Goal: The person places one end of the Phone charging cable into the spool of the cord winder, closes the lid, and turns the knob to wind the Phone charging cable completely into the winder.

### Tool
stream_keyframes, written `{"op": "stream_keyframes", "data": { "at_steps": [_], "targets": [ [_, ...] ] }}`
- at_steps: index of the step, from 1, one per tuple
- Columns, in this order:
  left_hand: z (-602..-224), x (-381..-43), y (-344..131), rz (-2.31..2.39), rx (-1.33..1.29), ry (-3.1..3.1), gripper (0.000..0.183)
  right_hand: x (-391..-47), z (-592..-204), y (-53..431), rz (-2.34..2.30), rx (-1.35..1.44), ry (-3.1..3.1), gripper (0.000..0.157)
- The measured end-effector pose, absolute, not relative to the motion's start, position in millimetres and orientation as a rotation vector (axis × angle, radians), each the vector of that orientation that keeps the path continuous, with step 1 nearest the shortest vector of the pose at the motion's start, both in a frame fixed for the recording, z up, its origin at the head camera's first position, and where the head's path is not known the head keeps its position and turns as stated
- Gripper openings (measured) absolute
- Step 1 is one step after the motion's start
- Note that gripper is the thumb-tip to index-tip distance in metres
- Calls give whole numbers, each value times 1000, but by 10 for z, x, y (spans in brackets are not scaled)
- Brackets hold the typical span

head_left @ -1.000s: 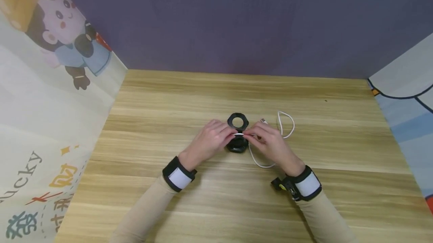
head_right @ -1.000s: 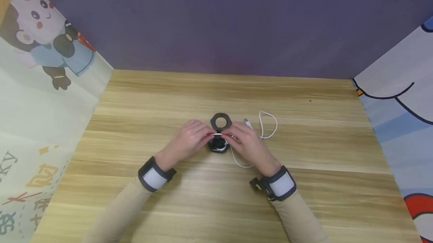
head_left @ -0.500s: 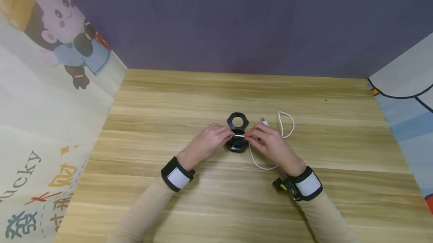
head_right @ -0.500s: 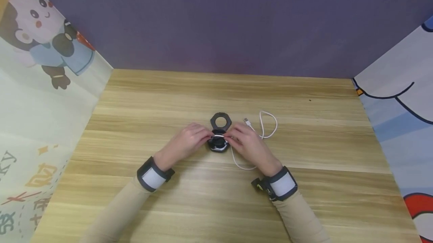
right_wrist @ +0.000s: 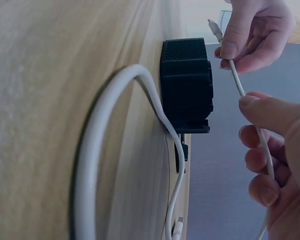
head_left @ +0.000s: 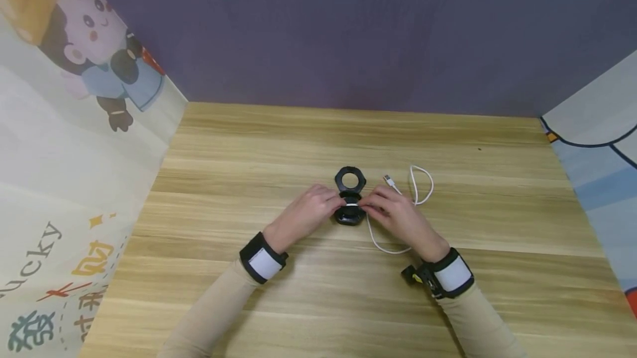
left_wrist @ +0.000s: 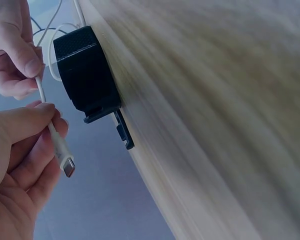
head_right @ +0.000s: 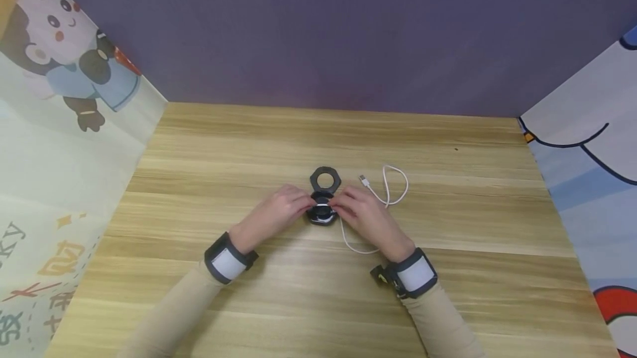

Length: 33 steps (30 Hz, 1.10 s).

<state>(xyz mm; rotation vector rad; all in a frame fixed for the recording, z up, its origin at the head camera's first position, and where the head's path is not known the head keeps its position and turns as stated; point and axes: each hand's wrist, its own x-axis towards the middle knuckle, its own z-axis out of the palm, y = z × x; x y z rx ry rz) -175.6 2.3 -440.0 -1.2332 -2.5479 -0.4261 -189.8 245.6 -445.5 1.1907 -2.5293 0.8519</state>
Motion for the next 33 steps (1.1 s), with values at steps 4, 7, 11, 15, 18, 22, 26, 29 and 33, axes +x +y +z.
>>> {"op": "stream_keyframes", "data": {
  "at_steps": [4,7,11,15,18,22,26,29,33],
  "targets": [
    [-4394,-1757,27,-368,-1251,-2557,17,-1902,-4481,2454,848,1196,-2535,15],
    [-4392,-1757,34,-340,-1255,-2567,18,-1902,-4490,2449,846,1200,-2532,15],
    [-4387,-1759,45,-314,-1251,-2589,18,-1905,-4498,2434,814,1194,-2532,16],
    [-4382,-1761,62,-289,-1247,-2616,18,-1906,-4507,2415,765,1193,-2533,15],
    [-4379,-1767,79,-271,-1247,-2632,18,-1905,-4513,2403,749,1180,-2535,14],
    [-4388,-1780,96,-228,-1247,-2646,18,-1909,-4526,2390,737,1157,-2552,12],
    [-4403,-1793,106,-189,-1249,-2655,17,-1913,-4522,2380,705,1139,-2586,11],
    [-4409,-1800,111,-171,-1252,-2655,16,-1918,-4514,2373,675,1146,-2599,10],
    [-4424,-1804,115,-155,-1254,-2652,17,-1923,-4508,2356,625,1173,-2596,10]
  ]
}}
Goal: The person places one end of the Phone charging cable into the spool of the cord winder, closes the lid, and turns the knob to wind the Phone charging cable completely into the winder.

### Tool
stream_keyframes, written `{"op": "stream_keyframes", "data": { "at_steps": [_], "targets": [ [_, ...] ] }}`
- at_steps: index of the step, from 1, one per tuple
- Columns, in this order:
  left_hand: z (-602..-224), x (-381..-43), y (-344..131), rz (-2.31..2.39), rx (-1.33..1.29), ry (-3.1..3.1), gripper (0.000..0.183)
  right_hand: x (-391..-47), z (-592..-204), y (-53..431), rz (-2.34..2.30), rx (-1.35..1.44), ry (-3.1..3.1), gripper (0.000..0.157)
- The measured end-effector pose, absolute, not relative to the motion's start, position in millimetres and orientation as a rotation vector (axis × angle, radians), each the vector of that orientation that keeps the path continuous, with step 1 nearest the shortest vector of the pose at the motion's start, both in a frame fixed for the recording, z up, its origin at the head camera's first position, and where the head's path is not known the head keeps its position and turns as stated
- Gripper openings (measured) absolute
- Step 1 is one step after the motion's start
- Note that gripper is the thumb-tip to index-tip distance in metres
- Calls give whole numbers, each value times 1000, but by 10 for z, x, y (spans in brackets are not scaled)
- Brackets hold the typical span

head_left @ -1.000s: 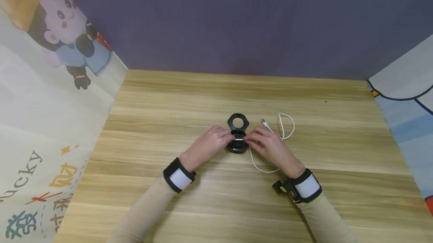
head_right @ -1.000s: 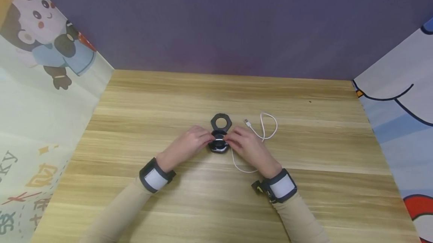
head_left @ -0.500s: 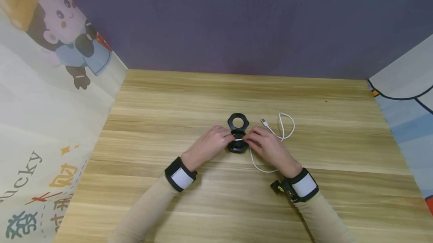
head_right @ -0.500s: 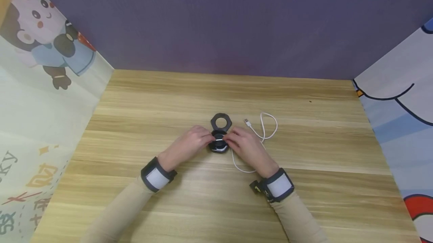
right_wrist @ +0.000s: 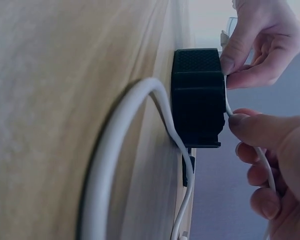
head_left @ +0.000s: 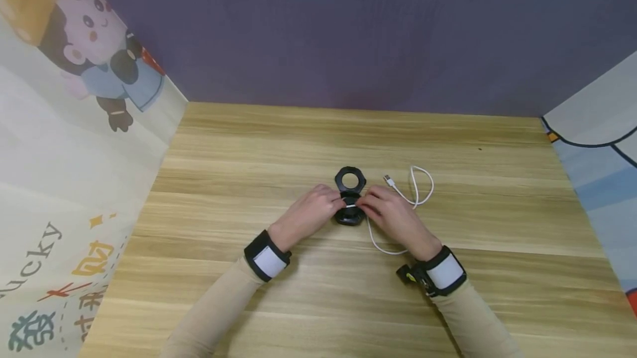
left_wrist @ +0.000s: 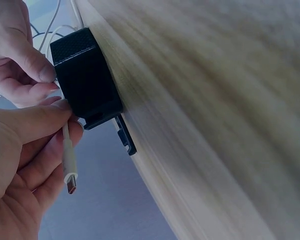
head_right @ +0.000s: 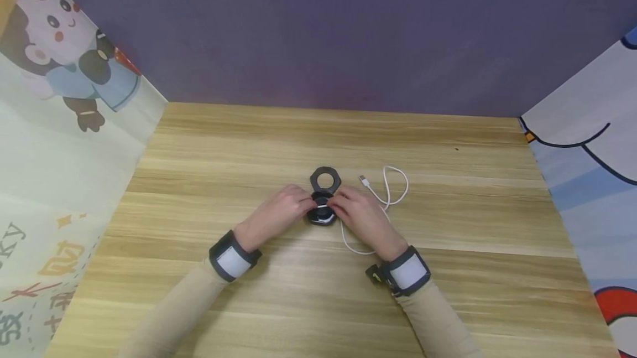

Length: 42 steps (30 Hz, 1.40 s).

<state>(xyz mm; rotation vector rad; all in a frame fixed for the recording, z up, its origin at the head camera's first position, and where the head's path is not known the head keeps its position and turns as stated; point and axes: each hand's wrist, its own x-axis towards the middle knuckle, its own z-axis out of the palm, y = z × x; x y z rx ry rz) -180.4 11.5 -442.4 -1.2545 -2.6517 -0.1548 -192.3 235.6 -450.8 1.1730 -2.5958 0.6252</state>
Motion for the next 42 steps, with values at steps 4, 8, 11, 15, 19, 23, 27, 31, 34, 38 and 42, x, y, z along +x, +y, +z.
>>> {"op": "stream_keyframes", "data": {
  "at_steps": [4,8,11,15,19,23,27,31,34,38,42],
  "targets": [
    [-4433,-1805,120,-157,-1257,-2646,17,-1922,-4499,2324,594,1178,-2592,9],
    [-4418,-1812,131,-181,-1258,-2660,17,-1913,-4483,2295,576,1173,-2590,7],
    [-4401,-1826,146,-216,-1244,-2693,15,-1905,-4481,2284,566,1167,-2581,6],
    [-4368,-1838,166,-274,-1202,-2726,10,-1893,-4477,2284,554,1176,-2560,6],
    [-4350,-1829,172,-309,-1179,-2745,8,-1878,-4467,2293,561,1201,-2555,5],
    [-4361,-1828,171,-319,-1172,-2765,9,-1859,-4461,2307,586,1234,-2586,11],
    [-4378,-1842,187,-362,-1148,-2771,6,-1850,-4479,2323,577,1246,-2624,16],
    [-4380,-1853,196,-397,-1131,-2769,12,-1854,-4483,2312,554,1240,-2646,15],
    [-4375,-1856,196,-407,-1131,-2773,12,-1855,-4474,2300,546,1224,-2659,15],
    [-4377,-1863,196,-456,-1118,-2803,12,-1858,-4482,2287,540,1196,-2677,15],
    [-4387,-1863,190,-502,-1110,-2828,12,-1857,-4495,2281,546,1177,-2685,23]
  ]
}}
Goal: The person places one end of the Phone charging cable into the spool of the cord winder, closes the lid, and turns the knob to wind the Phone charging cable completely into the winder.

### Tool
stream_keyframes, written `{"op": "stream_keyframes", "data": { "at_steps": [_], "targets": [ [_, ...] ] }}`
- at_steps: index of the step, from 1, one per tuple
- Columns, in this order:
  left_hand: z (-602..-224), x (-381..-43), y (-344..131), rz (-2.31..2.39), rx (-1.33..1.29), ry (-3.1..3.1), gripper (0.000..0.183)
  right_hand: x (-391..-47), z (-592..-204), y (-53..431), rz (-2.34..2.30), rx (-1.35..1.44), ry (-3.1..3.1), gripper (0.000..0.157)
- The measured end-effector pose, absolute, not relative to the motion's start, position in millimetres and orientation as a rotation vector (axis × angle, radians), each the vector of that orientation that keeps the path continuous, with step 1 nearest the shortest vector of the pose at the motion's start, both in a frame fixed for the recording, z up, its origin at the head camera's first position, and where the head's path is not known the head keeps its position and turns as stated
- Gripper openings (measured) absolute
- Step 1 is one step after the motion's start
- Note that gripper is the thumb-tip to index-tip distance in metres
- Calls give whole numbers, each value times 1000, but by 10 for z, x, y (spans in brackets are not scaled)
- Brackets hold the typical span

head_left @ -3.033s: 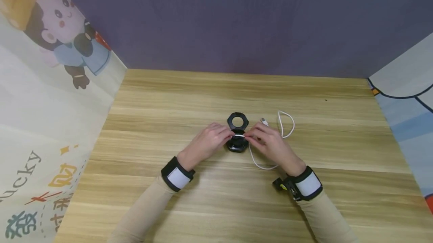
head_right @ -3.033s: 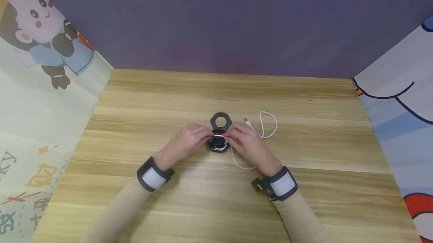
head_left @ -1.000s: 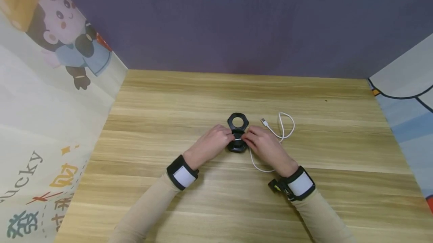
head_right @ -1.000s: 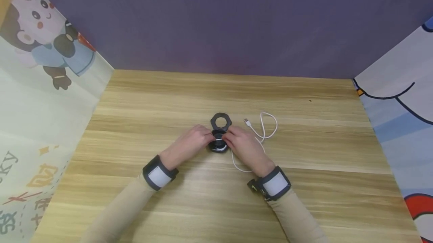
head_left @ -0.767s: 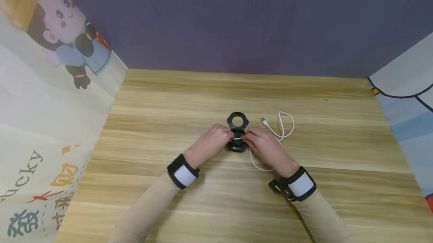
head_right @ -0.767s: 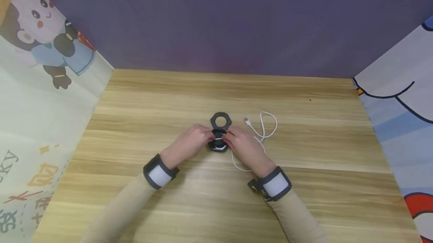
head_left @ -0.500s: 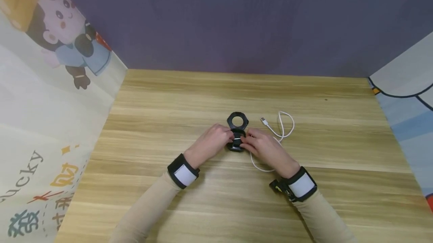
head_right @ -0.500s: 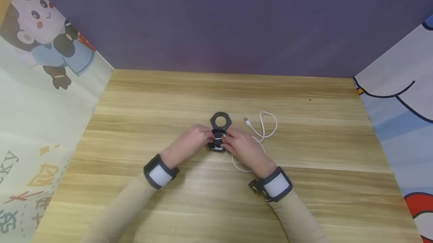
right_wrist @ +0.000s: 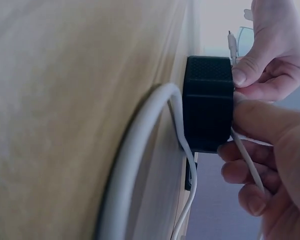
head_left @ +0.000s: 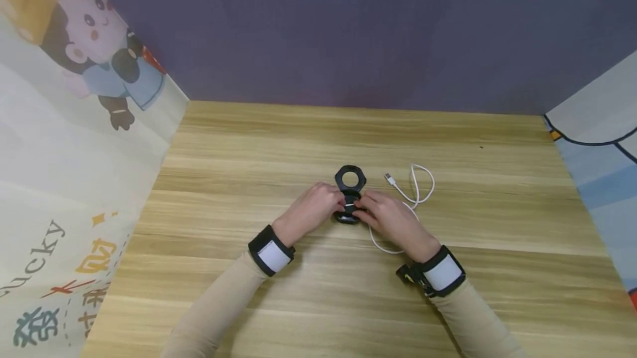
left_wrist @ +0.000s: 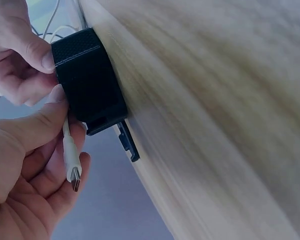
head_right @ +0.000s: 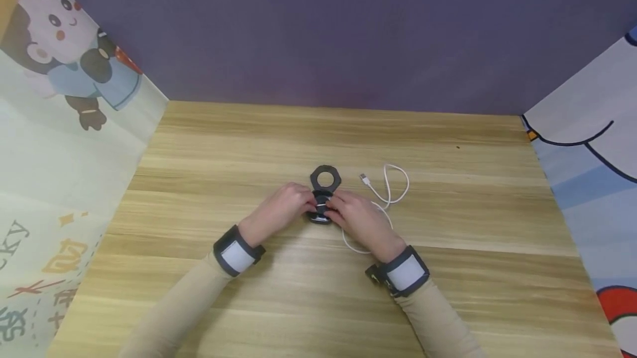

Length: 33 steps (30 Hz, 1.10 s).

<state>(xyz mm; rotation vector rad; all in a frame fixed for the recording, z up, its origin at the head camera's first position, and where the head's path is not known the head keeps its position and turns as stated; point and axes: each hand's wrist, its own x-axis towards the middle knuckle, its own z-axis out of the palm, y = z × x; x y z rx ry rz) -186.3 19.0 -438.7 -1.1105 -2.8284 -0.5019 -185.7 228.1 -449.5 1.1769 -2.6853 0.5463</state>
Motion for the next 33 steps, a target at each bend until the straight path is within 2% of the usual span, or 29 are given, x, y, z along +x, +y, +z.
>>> {"op": "stream_keyframes", "data": {
  "at_steps": [5,19,33],
  "targets": [
    [-4395,-1867,196,-493,-1144,-2803,10,-1855,-4504,2287,537,1158,-2684,44],
    [-4340,-1838,81,-221,-1284,-2656,9,-1870,-4489,2220,466,1194,-2723,34],
    [-4373,-1895,79,-304,-1282,-2716,7,-1878,-4518,2239,519,1188,-2699,33]
  ]
}}
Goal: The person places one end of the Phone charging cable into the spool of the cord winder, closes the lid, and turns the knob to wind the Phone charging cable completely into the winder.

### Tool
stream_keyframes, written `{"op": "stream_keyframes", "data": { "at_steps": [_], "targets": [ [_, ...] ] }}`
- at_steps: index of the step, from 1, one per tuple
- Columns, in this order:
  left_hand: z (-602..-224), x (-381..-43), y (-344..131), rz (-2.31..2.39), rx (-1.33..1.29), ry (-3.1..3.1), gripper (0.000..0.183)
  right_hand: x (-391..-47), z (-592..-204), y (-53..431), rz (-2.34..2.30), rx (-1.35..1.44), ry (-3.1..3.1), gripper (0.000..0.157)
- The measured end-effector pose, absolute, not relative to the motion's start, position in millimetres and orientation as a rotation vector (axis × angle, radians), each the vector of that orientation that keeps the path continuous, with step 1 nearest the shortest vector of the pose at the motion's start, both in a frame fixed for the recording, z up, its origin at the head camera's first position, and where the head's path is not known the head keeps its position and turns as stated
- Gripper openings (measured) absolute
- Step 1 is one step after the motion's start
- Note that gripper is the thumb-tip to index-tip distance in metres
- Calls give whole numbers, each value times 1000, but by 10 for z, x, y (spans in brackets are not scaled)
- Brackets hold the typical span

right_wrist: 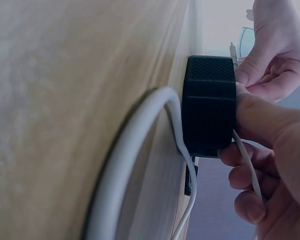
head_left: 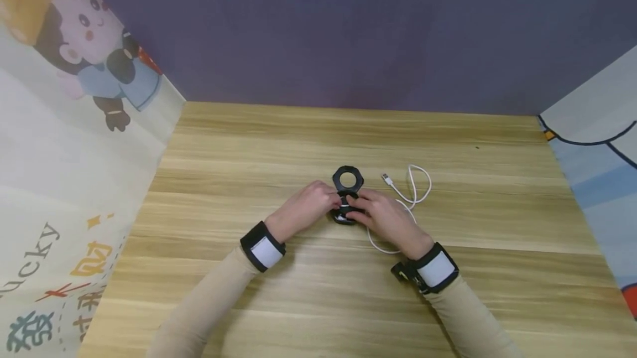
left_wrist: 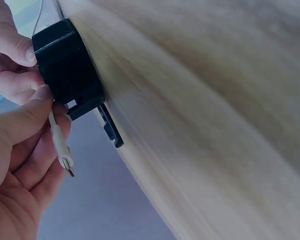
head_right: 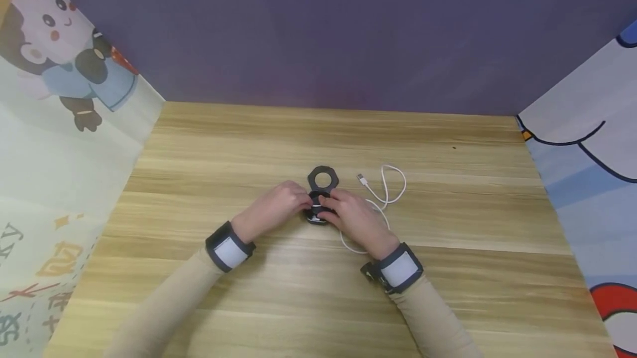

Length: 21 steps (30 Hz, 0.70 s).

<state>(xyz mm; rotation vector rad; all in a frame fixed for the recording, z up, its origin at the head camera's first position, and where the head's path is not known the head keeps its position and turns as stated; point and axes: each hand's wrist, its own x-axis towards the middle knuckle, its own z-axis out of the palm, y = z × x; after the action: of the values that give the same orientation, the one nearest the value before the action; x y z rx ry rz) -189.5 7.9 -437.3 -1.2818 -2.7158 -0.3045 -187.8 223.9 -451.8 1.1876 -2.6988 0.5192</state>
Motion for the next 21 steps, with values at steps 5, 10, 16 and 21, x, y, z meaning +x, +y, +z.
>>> {"op": "stream_keyframes", "data": {
  "at_steps": [5,10,16,21],
  "targets": [
    [-4385,-1929,85,-294,-1290,-2733,11,-1885,-4515,2242,516,1191,-2712,32],
    [-4359,-1961,100,-279,-1319,-2714,13,-1895,-4498,2245,520,1199,-2718,28],
    [-4345,-1992,96,-247,-1355,-2691,12,-1902,-4480,2246,530,1232,-2716,18],
    [-4359,-1990,88,-196,-1341,-2699,11,-1905,-4472,2245,536,1235,-2725,17]
  ]
}}
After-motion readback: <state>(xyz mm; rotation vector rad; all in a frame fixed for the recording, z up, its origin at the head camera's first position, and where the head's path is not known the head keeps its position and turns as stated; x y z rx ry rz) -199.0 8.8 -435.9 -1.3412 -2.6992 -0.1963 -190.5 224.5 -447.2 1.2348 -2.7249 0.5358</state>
